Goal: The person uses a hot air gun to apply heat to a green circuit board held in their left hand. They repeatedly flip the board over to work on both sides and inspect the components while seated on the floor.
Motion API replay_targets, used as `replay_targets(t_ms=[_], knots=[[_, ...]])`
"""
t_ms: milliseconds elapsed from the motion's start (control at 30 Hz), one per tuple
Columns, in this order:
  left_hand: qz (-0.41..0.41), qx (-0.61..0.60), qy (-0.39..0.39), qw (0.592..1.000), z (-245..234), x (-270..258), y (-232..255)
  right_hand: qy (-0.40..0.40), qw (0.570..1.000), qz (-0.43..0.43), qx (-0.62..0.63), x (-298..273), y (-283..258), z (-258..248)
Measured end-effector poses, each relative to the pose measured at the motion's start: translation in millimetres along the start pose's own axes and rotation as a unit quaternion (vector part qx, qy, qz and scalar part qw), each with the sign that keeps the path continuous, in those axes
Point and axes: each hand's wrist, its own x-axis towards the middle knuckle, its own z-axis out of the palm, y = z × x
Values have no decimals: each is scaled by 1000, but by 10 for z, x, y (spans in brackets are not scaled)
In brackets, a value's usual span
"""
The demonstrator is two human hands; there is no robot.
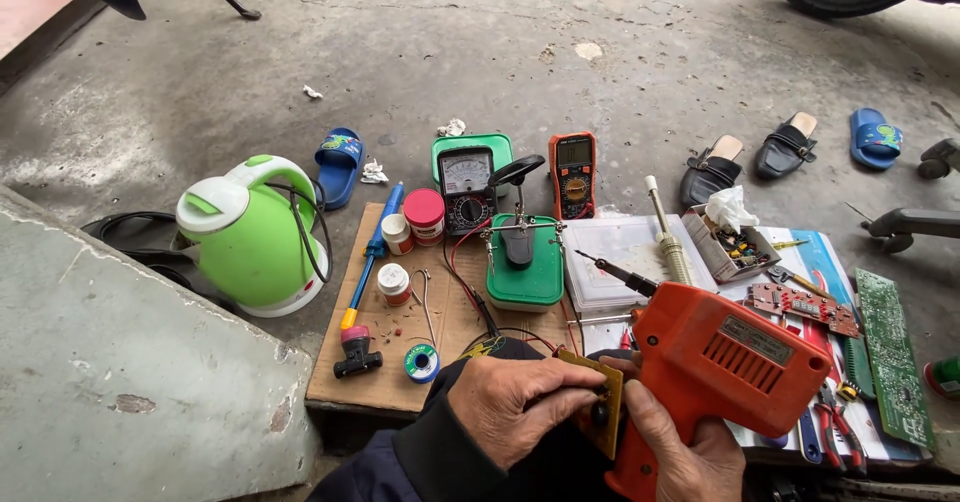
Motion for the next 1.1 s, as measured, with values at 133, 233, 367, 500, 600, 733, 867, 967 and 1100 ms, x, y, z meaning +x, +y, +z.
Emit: replay_targets(t_ms=[133, 233, 367, 500, 600, 733, 867, 967, 1100], knots=[[36, 59, -14, 998, -20, 35, -47, -7, 1000, 22, 5, 22, -34, -7], [39, 69, -32, 996, -49, 72, -37, -42, 998, -15, 32, 129, 116, -96], [51, 51, -70, 995, -111, 112, -103, -39, 999, -15, 25, 104, 99, -81], [91, 105, -93, 986, -182, 175, -114, -34, 999, -17, 27, 158, 153, -104], [129, 134, -111, 976, -206, 214, -152, -27, 999, -14, 30, 133, 129, -82], [164, 173, -138, 961, -230, 260, -227, -32, 999, -6, 13, 69, 71, -78], [190, 225, -135, 946, -230, 258, -181, -55, 998, -23, 4, 148, 137, -133], [191, 183, -94, 960, -216, 239, -114, -13, 1000, -7, 2, 171, 151, -113], [183, 182, -81, 963, -195, 198, -78, 4, 1000, 3, 1, 183, 157, -108]])
